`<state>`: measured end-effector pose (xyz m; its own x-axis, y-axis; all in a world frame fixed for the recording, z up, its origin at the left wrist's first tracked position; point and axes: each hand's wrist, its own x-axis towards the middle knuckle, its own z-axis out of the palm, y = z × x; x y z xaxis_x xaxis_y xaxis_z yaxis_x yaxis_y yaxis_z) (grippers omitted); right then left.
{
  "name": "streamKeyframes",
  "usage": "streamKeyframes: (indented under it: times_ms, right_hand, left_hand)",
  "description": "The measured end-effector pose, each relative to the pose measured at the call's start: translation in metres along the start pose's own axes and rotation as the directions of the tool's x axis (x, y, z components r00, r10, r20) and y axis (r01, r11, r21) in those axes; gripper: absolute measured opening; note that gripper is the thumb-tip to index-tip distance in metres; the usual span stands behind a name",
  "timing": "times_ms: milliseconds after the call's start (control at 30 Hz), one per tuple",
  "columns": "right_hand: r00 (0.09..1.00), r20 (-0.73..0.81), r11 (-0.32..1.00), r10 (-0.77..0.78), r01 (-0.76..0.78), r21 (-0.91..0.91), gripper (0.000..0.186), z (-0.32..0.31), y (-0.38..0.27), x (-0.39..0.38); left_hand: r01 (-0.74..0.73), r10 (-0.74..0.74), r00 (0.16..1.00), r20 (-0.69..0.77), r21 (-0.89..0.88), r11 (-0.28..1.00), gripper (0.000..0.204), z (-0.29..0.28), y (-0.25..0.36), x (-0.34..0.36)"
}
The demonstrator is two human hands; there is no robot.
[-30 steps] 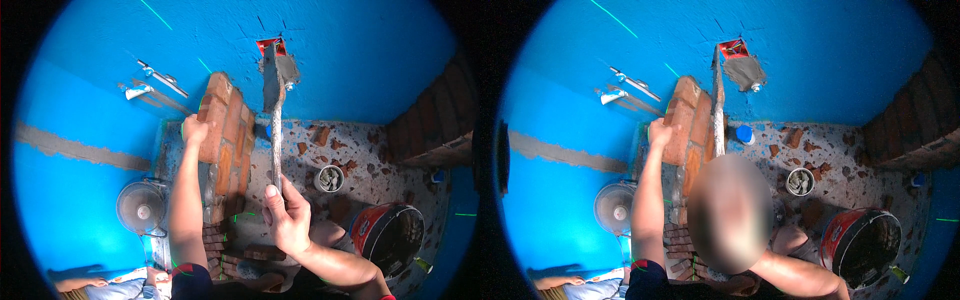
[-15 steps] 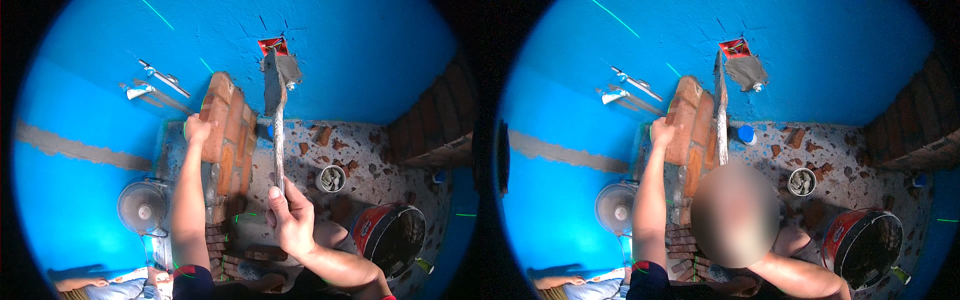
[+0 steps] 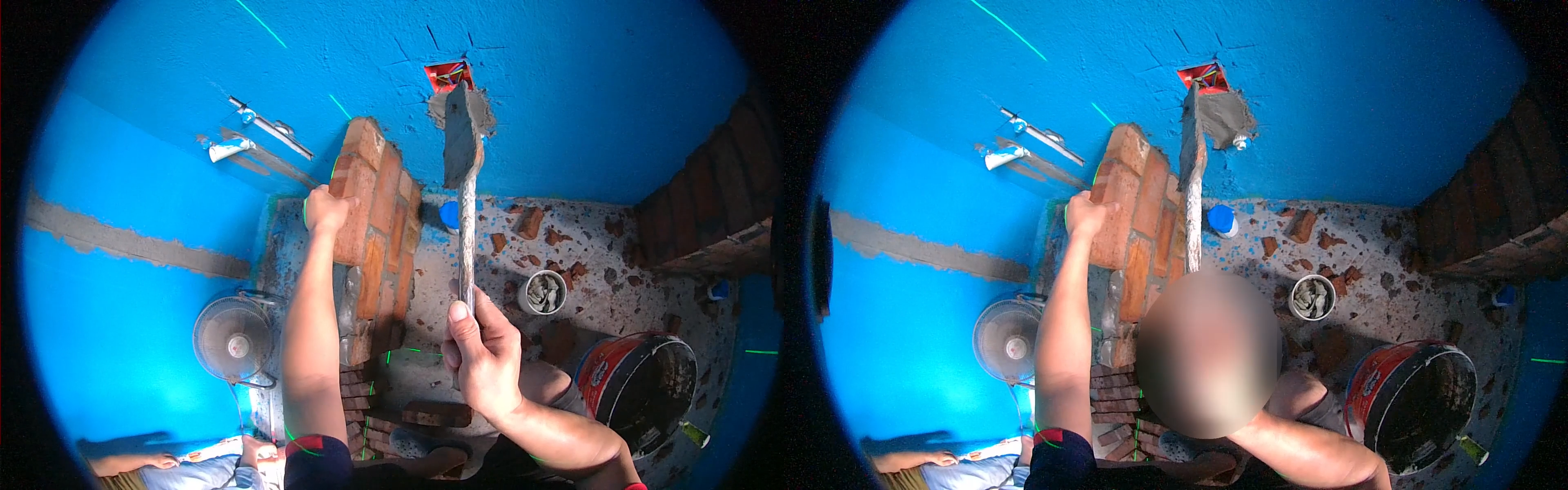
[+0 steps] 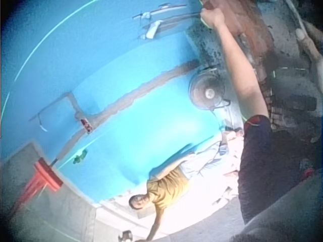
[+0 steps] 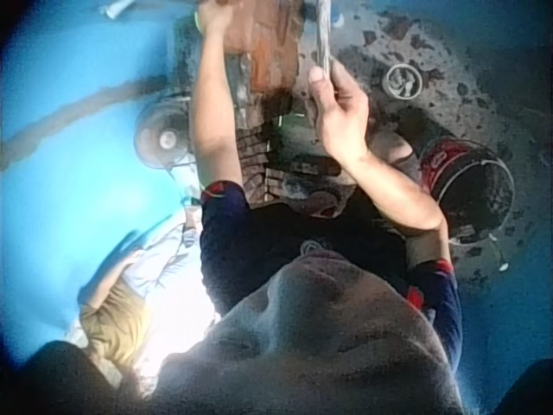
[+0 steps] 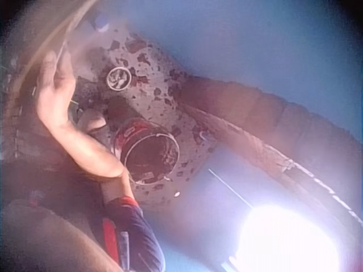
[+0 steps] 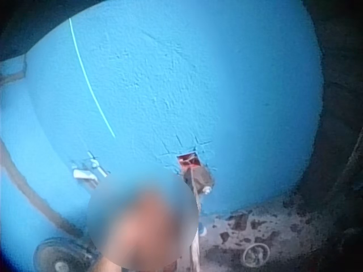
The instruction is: The person applies mortar to bricks and places them onto a small wall structure, using a trowel to spread the mortar and align the bricks along a laser level guide.
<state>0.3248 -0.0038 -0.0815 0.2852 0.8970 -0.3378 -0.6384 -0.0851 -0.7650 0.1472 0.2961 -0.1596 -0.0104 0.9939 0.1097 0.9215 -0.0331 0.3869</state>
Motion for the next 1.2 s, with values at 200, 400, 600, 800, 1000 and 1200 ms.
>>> streamKeyframes:
  times_ms: [200, 400, 600, 800, 1000, 1200]
  right_hand:
    - [0.998, 0.031, 0.998, -0.053, 0.053, -0.019, 0.021, -0.002, 0.003, 0.003]
    - [0.998, 0.042, 0.999, -0.036, 0.035, 0.005, 0.021, 0.000, 0.006, 0.004]
    - [0.999, 0.008, 0.997, -0.033, 0.033, 0.064, 0.021, 0.013, 0.012, 0.002]
    - [0.999, -0.025, 0.999, -0.047, 0.047, 0.008, 0.019, 0.009, 0.014, -0.001]
    - [0.998, 0.028, 0.995, -0.063, 0.065, -0.079, 0.022, 0.009, 0.018, -0.001]
    - [0.996, 0.025, 0.957, -0.090, 0.094, -0.276, 0.022, 0.005, 0.035, 0.002]
  left_hand:
    - [-0.024, 0.023, 1.000, 0.010, 0.073, 0.997, 0.058, 0.004, -0.004, 0.006]
    - [-0.022, 0.021, 1.000, 0.018, 0.078, 0.997, 0.067, 0.010, -0.011, 0.010]
    - [-0.122, 0.107, 0.992, -0.069, -0.282, 0.952, 0.075, -0.023, -0.010, 0.012]
    - [-0.126, -0.120, 0.917, -0.379, -0.564, 0.816, 0.044, -0.079, -0.057, -0.027]
    - [0.101, -0.454, 0.888, -0.069, -0.935, 0.341, 0.025, -0.029, -0.114, -0.098]
    - [-0.007, -0.550, 0.834, -0.052, -0.996, 0.084, 0.040, 0.020, -0.118, -0.121]
